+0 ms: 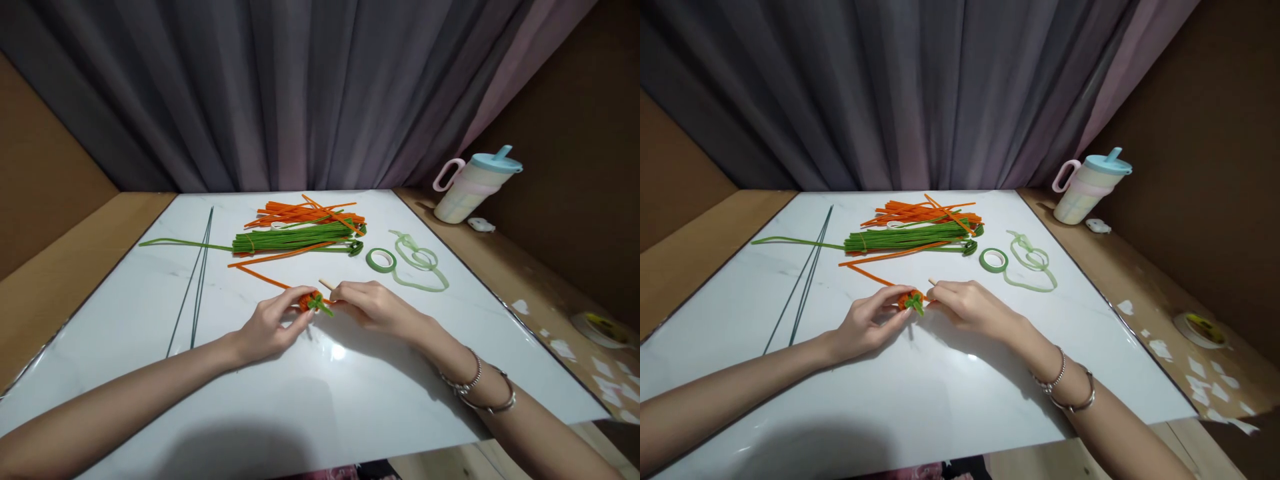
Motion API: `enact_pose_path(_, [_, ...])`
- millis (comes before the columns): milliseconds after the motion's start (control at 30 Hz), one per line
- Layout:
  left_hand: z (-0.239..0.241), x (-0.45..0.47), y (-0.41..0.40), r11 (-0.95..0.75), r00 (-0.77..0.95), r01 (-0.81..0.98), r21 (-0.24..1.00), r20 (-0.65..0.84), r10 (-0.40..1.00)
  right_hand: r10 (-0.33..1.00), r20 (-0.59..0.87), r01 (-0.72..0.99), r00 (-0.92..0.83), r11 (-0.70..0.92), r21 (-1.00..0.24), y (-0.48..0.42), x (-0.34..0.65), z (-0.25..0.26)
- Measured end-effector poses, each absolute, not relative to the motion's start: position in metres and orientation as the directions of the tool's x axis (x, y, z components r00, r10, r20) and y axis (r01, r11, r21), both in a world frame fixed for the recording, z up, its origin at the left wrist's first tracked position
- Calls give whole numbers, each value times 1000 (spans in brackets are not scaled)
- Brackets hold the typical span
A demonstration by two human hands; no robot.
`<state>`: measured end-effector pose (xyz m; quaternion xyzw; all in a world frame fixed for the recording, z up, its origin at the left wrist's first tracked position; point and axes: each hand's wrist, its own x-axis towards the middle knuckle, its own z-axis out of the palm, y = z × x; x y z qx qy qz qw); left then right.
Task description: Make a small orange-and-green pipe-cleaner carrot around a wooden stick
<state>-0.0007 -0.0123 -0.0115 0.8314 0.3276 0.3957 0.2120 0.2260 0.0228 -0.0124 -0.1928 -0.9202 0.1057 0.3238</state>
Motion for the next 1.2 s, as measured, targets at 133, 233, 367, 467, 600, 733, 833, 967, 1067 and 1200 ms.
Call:
enact_pose_path(133, [-11,-1,-13,-649,493,397,650,446,748,398,601,320,-693,917,-239,18,221,-12])
enact_pose_path(233, [-10,-2,-13,-604,520,415,680,368,771,337,618,319,-710,937,-144,14,216,-10])
enact_pose_path(367, [-7,-3,-10,-478,525,348,806,255,812,322,591,255,-740,947,-196,11,214,-9])
enact_pose_path(467, [-6,-4,-5,-287,564,224,931,117,818,400,502,178,-767,884,-433,12,216,-8])
enact_pose_path(600, [-3,-3,1,-23,633,88,996,-39,773,418,418,115,-806,804,-583,14,218,-5])
enact_pose_path(733, [-2,-1,1,35,637,59,998,-65,768,458,405,108,-791,757,-644,16,217,-8])
enact_pose_path(833, [-2,0,0,-69,619,168,983,-51,783,504,382,137,-775,724,-677,18,214,-14])
enact_pose_path(967, [-2,2,1,-428,605,429,795,99,790,563,340,147,-753,648,-747,19,210,-19])
enact_pose_path(1067, [-2,3,2,-542,638,521,660,121,760,607,279,174,-744,579,-796,20,207,-22])
enact_pose_path(1200, [-2,5,2,-569,681,557,605,60,730,625,245,194,-741,549,-813,20,204,-24])
